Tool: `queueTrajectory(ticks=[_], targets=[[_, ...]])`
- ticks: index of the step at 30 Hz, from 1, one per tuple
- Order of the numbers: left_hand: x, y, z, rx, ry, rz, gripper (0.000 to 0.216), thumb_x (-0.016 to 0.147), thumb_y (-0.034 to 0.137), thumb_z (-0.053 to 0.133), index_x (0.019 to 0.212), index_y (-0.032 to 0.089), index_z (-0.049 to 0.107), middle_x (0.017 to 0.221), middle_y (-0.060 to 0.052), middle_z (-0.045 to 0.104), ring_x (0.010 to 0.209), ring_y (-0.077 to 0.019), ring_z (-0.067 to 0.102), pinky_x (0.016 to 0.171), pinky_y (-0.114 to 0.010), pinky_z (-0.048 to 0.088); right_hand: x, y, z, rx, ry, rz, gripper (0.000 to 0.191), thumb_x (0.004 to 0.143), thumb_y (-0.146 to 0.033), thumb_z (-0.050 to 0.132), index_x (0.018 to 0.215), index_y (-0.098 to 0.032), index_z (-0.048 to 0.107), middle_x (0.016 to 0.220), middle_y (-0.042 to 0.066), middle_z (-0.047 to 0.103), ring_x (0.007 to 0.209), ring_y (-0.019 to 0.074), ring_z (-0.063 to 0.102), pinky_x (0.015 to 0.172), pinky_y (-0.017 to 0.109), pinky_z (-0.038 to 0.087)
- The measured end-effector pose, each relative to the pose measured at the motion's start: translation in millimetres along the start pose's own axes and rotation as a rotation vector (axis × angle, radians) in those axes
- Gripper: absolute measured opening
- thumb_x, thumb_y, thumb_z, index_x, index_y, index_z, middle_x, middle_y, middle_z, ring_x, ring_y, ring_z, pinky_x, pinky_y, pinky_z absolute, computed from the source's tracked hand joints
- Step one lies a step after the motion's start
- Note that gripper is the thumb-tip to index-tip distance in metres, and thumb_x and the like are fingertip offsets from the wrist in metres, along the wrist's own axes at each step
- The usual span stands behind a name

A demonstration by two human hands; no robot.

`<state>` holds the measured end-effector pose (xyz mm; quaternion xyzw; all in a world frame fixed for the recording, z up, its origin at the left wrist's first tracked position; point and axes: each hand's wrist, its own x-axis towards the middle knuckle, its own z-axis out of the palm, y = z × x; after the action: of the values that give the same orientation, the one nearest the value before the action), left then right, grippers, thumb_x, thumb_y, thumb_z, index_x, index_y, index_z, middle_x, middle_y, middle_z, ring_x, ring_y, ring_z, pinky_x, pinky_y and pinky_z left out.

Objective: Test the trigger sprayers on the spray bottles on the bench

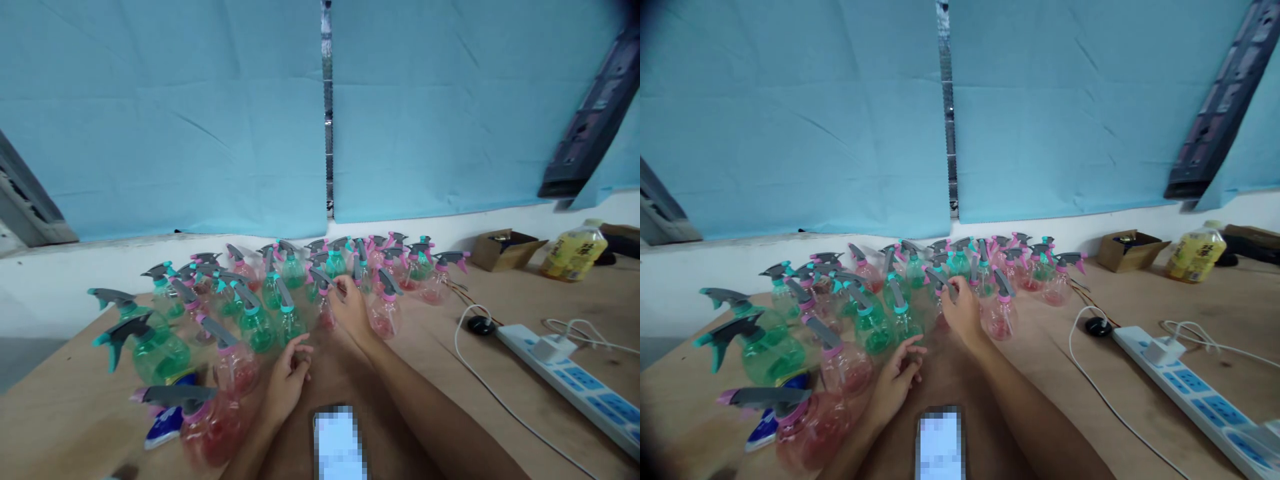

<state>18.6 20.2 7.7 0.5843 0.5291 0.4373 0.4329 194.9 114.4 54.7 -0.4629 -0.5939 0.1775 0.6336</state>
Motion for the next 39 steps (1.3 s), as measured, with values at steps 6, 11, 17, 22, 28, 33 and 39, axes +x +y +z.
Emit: queueTrajectory(ticks=[6, 11, 17, 22, 28, 33, 39], targets=[[1, -4, 0, 0.006, -0.018, 0.016, 0.044, 0.084, 0.037, 0.053, 0.125, 0.021, 0.054, 0.107, -0.006, 0.062, 0.064, -0.011, 0.056, 0.057, -0.023, 0.044, -10, 2, 6, 0.2, 0.016, 0.009, 0.021, 0.083, -0.028, 0.057, 0.101, -0.022, 0.046, 0.09, 0.002, 0.061, 0.085, 0.0184, 0.063, 0.079, 0.031, 0.05], [0, -2, 0, 0.01, -0.02, 0.011, 0.044, 0.085, 0.039, 0.053, 0.125, 0.021, 0.054, 0.106, -0.005, 0.061, 0.062, -0.0108, 0.056, 0.058, -0.024, 0.044, -9, 1, 6, 0.209, -0.024, -0.008, 0.039, 0.083, -0.03, 0.064, 0.117, -0.02, 0.05, 0.103, 0.007, 0.067, 0.093, 0.0203, 0.065, 0.084, 0.034, 0.051], [-1, 0, 1, 0.012, -0.012, 0.02, 0.043, 0.085, 0.038, 0.053, 0.125, 0.022, 0.055, 0.105, -0.005, 0.061, 0.062, -0.011, 0.056, 0.059, -0.025, 0.045, 4, 1, -8, 0.249, -0.259, -0.017, 0.041, 0.075, -0.014, 0.057, 0.115, -0.019, 0.065, 0.1, 0.006, 0.071, 0.091, 0.0217, 0.067, 0.082, 0.034, 0.052], [0, -2, -1, 0.045, -0.008, 0.018, 0.04, 0.085, 0.039, 0.052, 0.12, 0.021, 0.057, 0.108, -0.005, 0.061, 0.064, -0.0116, 0.056, 0.058, -0.024, 0.044, 7, -7, -19, 0.431, -0.723, 0.08, 0.034, 0.075, -0.015, 0.055, 0.104, -0.024, 0.072, 0.103, 0.002, 0.072, 0.076, 0.0169, 0.067, 0.069, 0.029, 0.052], [2, -5, -2, 0.111, 0.017, 0.017, 0.031, 0.084, 0.037, 0.053, 0.108, 0.019, 0.061, 0.082, -0.001, 0.064, 0.063, -0.0145, 0.056, 0.059, -0.024, 0.042, -4, -20, -14, 0.64, -0.987, 0.115, 0.031, 0.073, -0.016, 0.057, 0.1, -0.019, 0.073, 0.096, 0.003, 0.072, 0.076, 0.0153, 0.067, 0.075, 0.029, 0.051], [4, -10, -2, 0.063, 0.027, 0.033, 0.025, 0.084, 0.035, 0.052, 0.101, 0.019, 0.062, 0.085, -0.001, 0.064, 0.059, -0.0129, 0.054, 0.057, -0.024, 0.041, -15, -31, -2, 0.656, -0.868, 0.165, 0.034, 0.067, -0.015, 0.052, 0.095, -0.018, 0.072, 0.074, -0.001, 0.068, 0.063, 0.013, 0.059, 0.062, 0.024, 0.046], [4, -12, -2, 0.093, 0.049, 0.028, 0.025, 0.086, 0.038, 0.051, 0.098, 0.02, 0.062, 0.073, 0.002, 0.061, 0.058, -0.0134, 0.054, 0.055, -0.023, 0.039, -22, -29, -4, 0.636, -0.782, 0.215, 0.019, 0.064, -0.014, 0.051, 0.072, -0.016, 0.068, 0.063, -0.001, 0.061, 0.058, 0.0115, 0.054, 0.053, 0.022, 0.036]])
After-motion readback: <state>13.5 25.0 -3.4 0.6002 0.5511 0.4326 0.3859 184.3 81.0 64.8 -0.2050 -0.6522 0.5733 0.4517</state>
